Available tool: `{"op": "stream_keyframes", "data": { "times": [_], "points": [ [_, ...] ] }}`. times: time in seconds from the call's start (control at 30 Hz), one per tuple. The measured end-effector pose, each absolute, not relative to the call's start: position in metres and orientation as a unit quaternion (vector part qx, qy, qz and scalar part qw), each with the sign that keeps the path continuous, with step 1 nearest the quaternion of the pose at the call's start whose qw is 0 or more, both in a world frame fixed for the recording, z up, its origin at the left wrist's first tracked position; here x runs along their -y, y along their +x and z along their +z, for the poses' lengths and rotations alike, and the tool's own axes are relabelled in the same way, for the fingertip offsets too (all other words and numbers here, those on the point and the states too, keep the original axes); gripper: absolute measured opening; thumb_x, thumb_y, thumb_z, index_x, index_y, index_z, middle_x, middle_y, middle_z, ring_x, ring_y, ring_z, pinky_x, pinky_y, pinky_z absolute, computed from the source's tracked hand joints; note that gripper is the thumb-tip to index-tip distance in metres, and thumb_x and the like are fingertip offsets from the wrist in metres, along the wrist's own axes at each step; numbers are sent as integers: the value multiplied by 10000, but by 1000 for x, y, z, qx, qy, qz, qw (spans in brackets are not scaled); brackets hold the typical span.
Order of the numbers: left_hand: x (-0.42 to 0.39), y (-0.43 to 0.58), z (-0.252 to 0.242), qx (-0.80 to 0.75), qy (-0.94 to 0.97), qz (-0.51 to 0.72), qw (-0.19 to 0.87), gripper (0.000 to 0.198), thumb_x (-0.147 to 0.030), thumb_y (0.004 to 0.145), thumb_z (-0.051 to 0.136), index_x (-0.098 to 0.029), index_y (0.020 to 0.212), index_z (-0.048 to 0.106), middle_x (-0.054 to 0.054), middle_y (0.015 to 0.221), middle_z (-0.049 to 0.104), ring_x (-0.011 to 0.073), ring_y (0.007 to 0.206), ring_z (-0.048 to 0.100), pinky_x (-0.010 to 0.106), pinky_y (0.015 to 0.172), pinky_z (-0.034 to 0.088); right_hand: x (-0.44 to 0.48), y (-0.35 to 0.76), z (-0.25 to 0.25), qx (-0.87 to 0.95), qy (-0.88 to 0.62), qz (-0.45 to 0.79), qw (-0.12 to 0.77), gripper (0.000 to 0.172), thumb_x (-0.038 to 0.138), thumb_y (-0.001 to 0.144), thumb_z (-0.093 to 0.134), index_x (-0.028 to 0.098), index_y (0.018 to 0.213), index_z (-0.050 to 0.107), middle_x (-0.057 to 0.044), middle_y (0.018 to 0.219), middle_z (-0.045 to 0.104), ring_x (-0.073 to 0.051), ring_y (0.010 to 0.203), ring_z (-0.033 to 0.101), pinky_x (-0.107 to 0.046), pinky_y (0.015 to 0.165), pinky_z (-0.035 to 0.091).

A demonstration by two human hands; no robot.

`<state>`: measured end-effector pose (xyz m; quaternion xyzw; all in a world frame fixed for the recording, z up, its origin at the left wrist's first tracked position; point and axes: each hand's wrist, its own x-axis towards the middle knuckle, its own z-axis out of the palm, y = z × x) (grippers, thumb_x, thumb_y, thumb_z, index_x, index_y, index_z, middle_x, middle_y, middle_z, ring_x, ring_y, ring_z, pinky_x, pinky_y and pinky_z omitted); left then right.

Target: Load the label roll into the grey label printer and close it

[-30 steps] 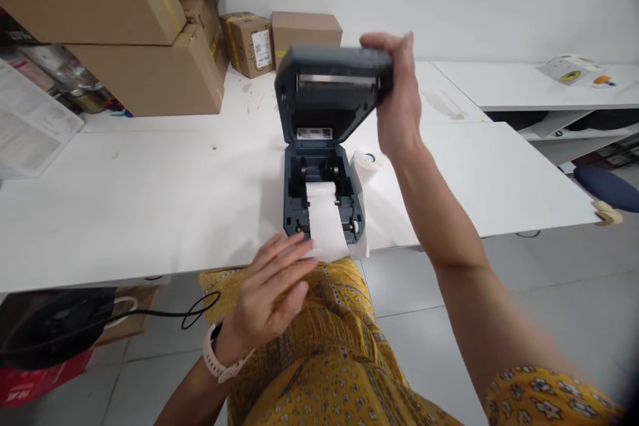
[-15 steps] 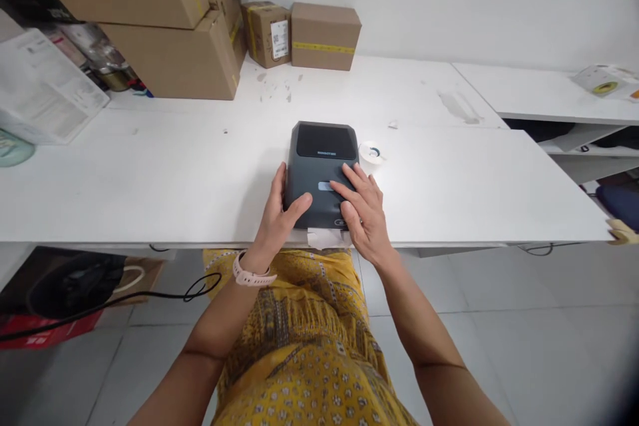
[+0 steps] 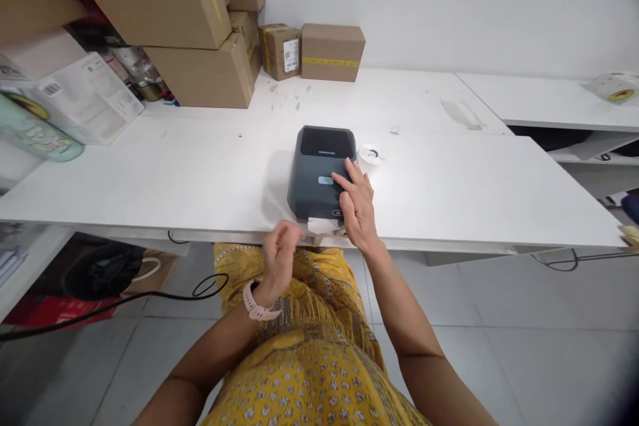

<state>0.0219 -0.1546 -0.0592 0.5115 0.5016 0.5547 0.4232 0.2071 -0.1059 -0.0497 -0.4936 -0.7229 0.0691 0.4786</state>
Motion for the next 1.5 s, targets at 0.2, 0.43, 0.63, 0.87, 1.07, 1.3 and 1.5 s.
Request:
{"op": "stream_keyframes", "data": {
  "times": [0.2,0.43,0.63,0.87,1.07,1.3,1.5],
  "points": [
    [152,52,-48,-465,415,399,672,527,-645,826,608,-141,701,700,-17,507,533,74,424,390,228,440,259,106,208,-48,721,-494,78,479,403,340,1078,316,315,1403,553,-36,1652,423,-232,1592,279,-599,1293,198],
    [144,52,-53,-497,478,420,590,508,-599,838,664,-171,581,574,-9,519,574,76,458,447,220,483,333,106,206,-50,718,-497,61,483,385,322,1071,334,302,1389,550,-62,1596,500,-246,1569,332,-592,1265,246],
    [140,30,-63,-447,539,347,625,538,-616,912,566,-164,624,615,27,596,632,107,504,517,244,523,399,110,213,-28,759,-528,-12,380,325,311,1067,401,322,1298,630,-22,1526,587,-235,1480,462,-500,1236,237],
    [135,-2,-48,-506,571,515,391,431,-436,993,490,-186,691,668,-11,595,547,129,572,505,265,576,404,101,214,-5,805,-510,-49,298,298,484,1044,475,279,1142,668,-27,1497,621,-290,1495,432,-580,1274,70],
    [112,-6,-31,-480,594,546,346,451,-458,1037,479,-265,1432,579,70,1543,542,238,1444,479,396,1195,383,100,219,-24,785,-459,102,403,406,542,1041,413,262,1295,564,-106,1630,451,-298,1567,326,-625,1240,293],
    [65,-3,-27,-439,562,558,425,515,-510,1025,471,-247,1460,555,77,1601,491,247,1522,403,437,1268,312,105,238,-26,759,-439,130,462,692,722,979,355,349,1563,351,-82,1727,247,-330,1604,222,-626,1269,274],
    [18,4,-31,-411,514,540,525,568,-426,840,684,-203,1359,620,116,1511,587,308,1441,506,490,1208,393,68,242,12,773,-403,90,482,774,739,962,392,345,1613,249,-94,1730,229,-337,1596,245,-614,1275,272]
  ]
}}
